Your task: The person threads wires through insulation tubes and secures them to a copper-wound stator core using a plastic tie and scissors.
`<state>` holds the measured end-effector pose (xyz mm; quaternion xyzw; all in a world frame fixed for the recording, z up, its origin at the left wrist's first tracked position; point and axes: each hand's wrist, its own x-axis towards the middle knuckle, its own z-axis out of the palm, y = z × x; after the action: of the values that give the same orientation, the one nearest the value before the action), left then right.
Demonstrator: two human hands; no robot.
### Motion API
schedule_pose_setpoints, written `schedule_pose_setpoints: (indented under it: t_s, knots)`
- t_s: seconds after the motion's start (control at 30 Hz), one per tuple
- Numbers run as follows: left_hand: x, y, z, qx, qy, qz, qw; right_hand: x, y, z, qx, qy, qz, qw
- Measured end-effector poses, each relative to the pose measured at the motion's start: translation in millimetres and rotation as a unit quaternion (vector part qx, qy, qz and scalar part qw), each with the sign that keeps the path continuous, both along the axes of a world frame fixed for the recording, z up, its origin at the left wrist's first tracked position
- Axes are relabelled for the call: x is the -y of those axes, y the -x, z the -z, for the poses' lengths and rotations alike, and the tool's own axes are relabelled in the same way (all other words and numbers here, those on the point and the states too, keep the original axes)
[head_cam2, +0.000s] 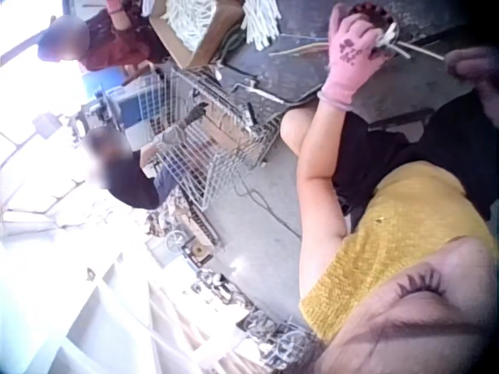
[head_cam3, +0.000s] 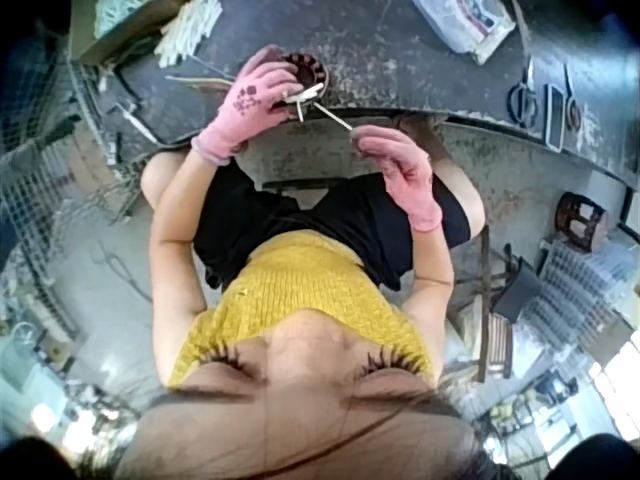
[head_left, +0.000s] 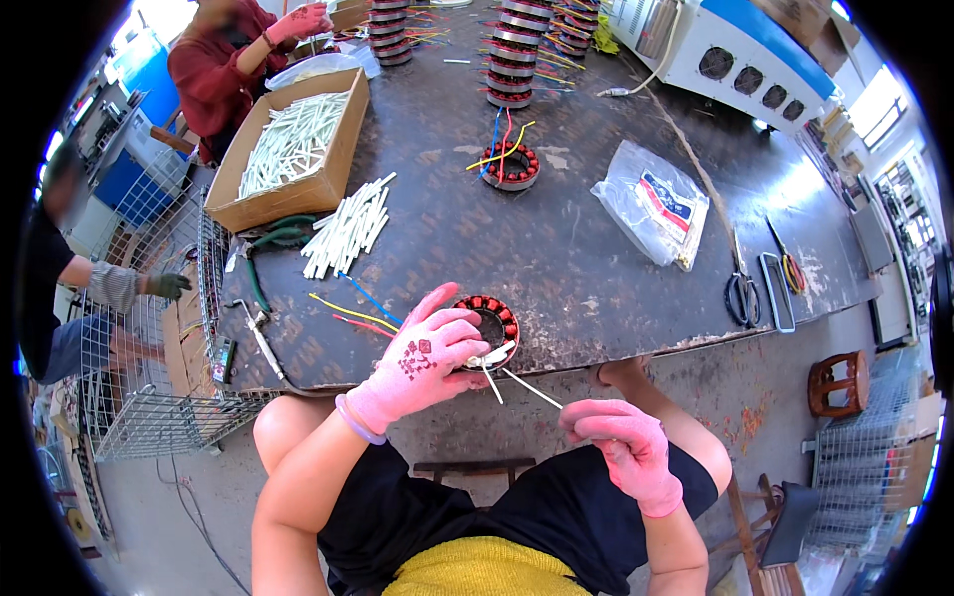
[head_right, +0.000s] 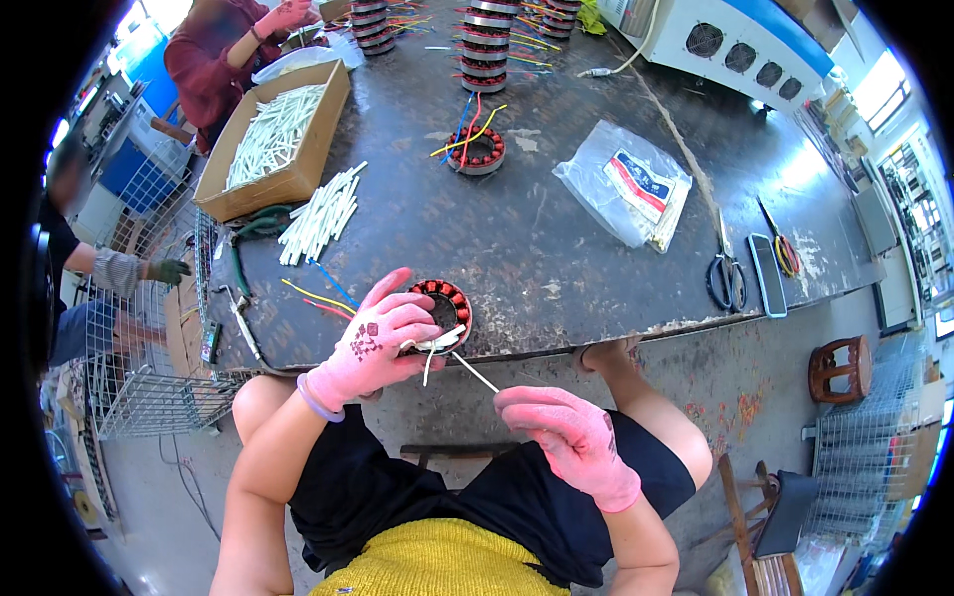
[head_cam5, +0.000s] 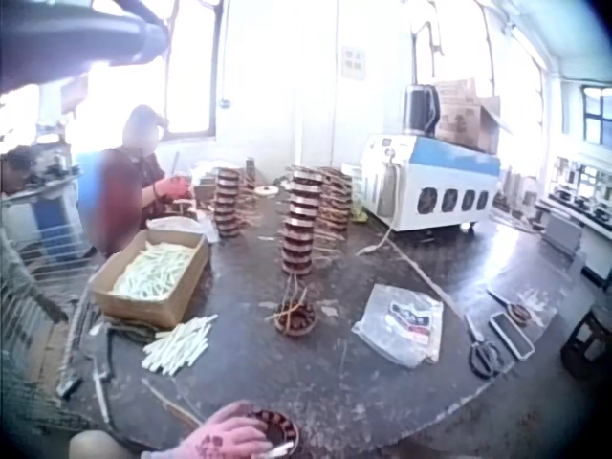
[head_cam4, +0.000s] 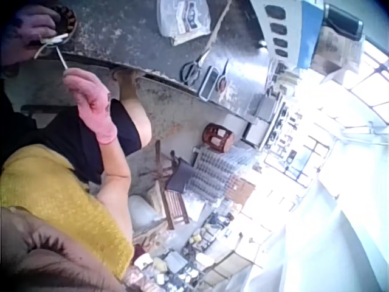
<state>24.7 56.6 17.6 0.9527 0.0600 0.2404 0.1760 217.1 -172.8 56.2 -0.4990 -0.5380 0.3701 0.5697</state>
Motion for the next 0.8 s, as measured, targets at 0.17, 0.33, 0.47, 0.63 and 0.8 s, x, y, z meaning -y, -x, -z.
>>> schedule_pose_setpoints:
  t_s: [0.17, 0.33, 0.47, 0.63, 0.8]
  knots:
    - [0, -1, 2, -0.012, -0.006, -0.008, 1.0, -7, 2, -10, 0.18, -0.067, -0.004, 0.981]
    - [2, -1, 0, -0.018, -0.001, -0.016, 1.0, -4, 4, -9, 0.209, -0.08, -0.018, 0.975]
    - [2, -1, -1, -0.026, -0.002, -0.016, 1.0, -9, 7, -7, 0.215, -0.088, -0.012, 0.972]
    - [2, -2, -1, -0.029, -0.001, -0.014, 0.999, -11, 10, -4, 0.222, -0.083, -0.018, 0.971]
    - [2, -1, 1, -0.025, 0.001, -0.015, 1.0, -12, 11, -5, 0.221, -0.093, -0.015, 0.971]
